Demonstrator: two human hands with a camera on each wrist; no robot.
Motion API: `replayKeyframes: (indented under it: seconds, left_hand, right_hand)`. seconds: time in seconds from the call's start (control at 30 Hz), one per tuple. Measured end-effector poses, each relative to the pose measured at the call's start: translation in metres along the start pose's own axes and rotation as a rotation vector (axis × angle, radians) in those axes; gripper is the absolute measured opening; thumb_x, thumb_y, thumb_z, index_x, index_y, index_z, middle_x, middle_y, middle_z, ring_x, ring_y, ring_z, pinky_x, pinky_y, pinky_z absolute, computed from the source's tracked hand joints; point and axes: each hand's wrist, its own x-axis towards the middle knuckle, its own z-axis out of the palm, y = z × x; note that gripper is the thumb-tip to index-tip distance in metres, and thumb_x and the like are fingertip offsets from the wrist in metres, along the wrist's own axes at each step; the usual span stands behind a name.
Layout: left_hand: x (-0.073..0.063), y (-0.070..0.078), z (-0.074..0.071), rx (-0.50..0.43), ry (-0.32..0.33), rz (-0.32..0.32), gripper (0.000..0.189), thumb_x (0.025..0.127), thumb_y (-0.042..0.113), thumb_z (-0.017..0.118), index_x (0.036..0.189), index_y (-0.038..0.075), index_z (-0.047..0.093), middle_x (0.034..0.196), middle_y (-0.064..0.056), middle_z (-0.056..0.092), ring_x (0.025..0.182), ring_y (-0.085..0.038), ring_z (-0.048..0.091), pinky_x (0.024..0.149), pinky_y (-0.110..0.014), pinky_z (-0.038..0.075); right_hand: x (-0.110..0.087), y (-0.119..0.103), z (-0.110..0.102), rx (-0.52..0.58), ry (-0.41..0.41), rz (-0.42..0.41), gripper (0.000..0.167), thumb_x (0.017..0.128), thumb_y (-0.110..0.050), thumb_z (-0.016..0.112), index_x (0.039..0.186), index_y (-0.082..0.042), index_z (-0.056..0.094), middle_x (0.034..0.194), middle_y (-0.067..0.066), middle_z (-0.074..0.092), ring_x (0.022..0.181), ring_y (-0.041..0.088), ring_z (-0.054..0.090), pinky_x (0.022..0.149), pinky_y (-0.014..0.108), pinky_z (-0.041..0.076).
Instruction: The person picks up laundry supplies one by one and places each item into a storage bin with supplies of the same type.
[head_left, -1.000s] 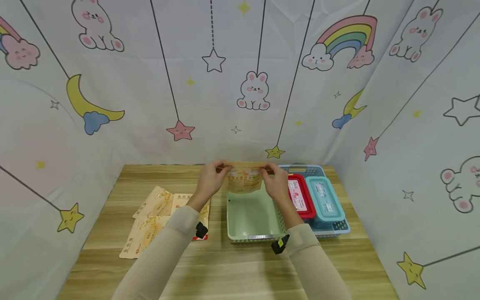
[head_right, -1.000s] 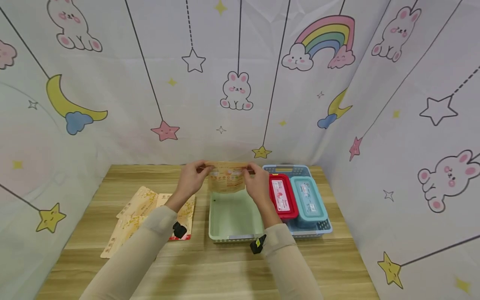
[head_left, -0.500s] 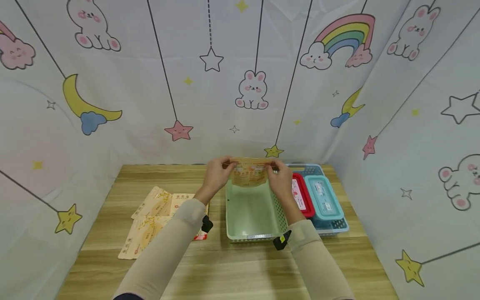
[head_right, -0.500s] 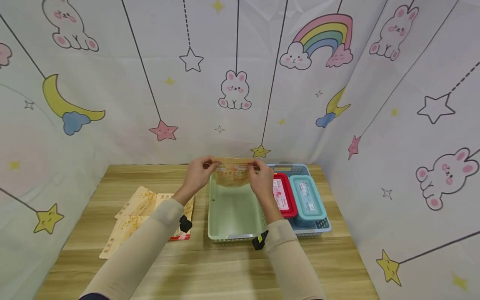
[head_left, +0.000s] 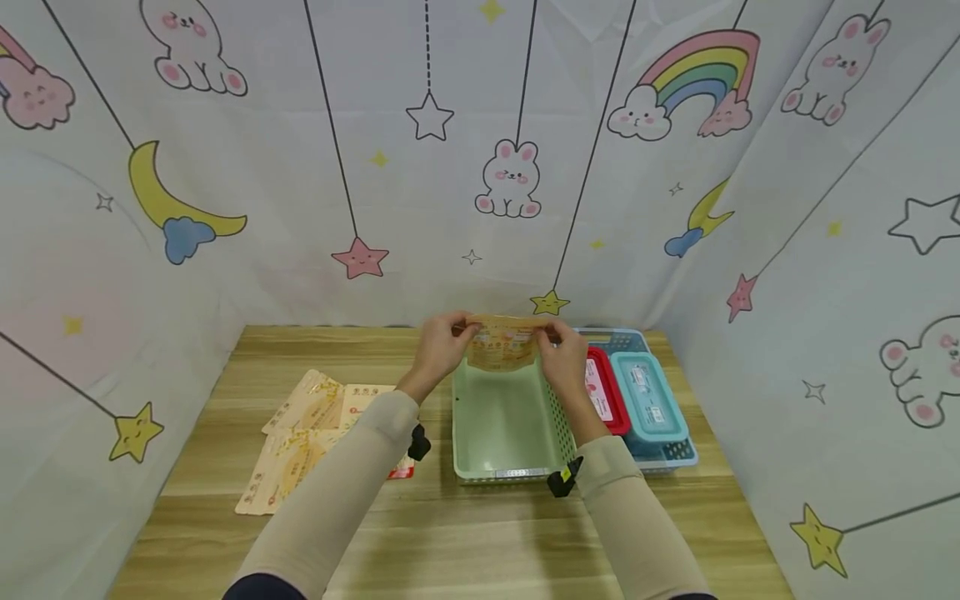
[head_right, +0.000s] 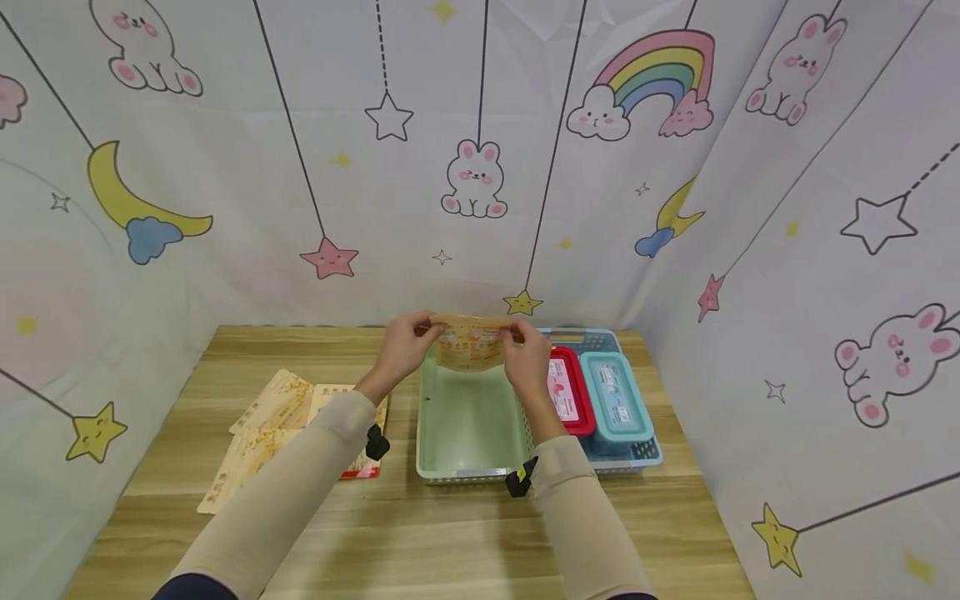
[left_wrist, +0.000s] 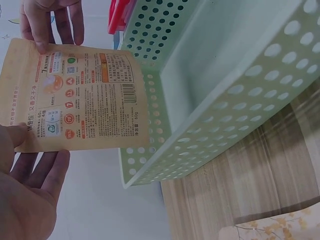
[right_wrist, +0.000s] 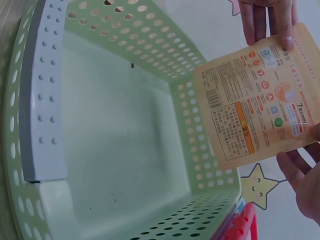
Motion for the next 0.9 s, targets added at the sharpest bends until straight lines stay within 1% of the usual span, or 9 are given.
replayKeyframes:
  seconds: [0.2, 0.4, 0.57, 0.7, 0.9]
  left_hand:
    - [0.000, -0.008, 0.004, -0.019, -0.021, -0.005, 0.019, 0.106, 0.021, 0.068, 0.114, 0.008, 0.080, 0.106, -0.009, 0.077, 0.099, -0.025, 0.074, 0.087, -0.041, 0.062]
    - [-0.003, -0.018, 0.009, -0.002, -0.029, -0.047, 0.018, 0.107, 0.023, 0.068, 0.112, 0.010, 0.080, 0.107, -0.008, 0.077, 0.100, -0.025, 0.074, 0.086, -0.042, 0.061]
    - [-0.006, -0.025, 0.014, -0.001, -0.038, -0.092, 0.017, 0.107, 0.023, 0.068, 0.109, 0.010, 0.079, 0.108, -0.008, 0.075, 0.103, -0.026, 0.072, 0.087, -0.042, 0.061]
    - [-0.008, -0.027, 0.017, -0.026, -0.027, -0.100, 0.016, 0.105, 0.021, 0.070, 0.108, 0.008, 0.079, 0.106, -0.009, 0.075, 0.102, -0.027, 0.072, 0.087, -0.043, 0.061]
    - [-0.010, -0.029, 0.020, -0.058, -0.025, -0.116, 0.015, 0.105, 0.018, 0.071, 0.108, 0.007, 0.080, 0.102, -0.008, 0.075, 0.099, -0.026, 0.072, 0.086, -0.043, 0.061]
  right_hand:
    - [0.000, 0.006, 0.002, 0.005, -0.033, 0.029, 0.014, 0.104, -0.014, 0.070, 0.111, -0.005, 0.078, 0.105, 0.013, 0.076, 0.098, 0.029, 0.068, 0.081, 0.041, 0.055]
    - [-0.002, 0.017, 0.006, -0.013, -0.087, 0.062, 0.018, 0.105, -0.016, 0.069, 0.116, -0.005, 0.078, 0.111, 0.012, 0.076, 0.101, 0.027, 0.068, 0.084, 0.040, 0.057]
    - [-0.005, 0.023, 0.010, -0.021, -0.103, 0.069, 0.018, 0.105, -0.015, 0.068, 0.115, -0.004, 0.078, 0.107, 0.013, 0.075, 0.098, 0.027, 0.067, 0.083, 0.041, 0.057]
    - [-0.008, 0.025, 0.011, -0.018, -0.110, 0.090, 0.020, 0.105, -0.015, 0.068, 0.118, -0.003, 0.077, 0.108, 0.014, 0.075, 0.101, 0.028, 0.068, 0.086, 0.044, 0.058]
    - [-0.010, 0.029, 0.013, -0.030, -0.110, 0.096, 0.017, 0.106, -0.014, 0.067, 0.115, -0.004, 0.078, 0.107, 0.013, 0.076, 0.100, 0.029, 0.069, 0.085, 0.045, 0.059]
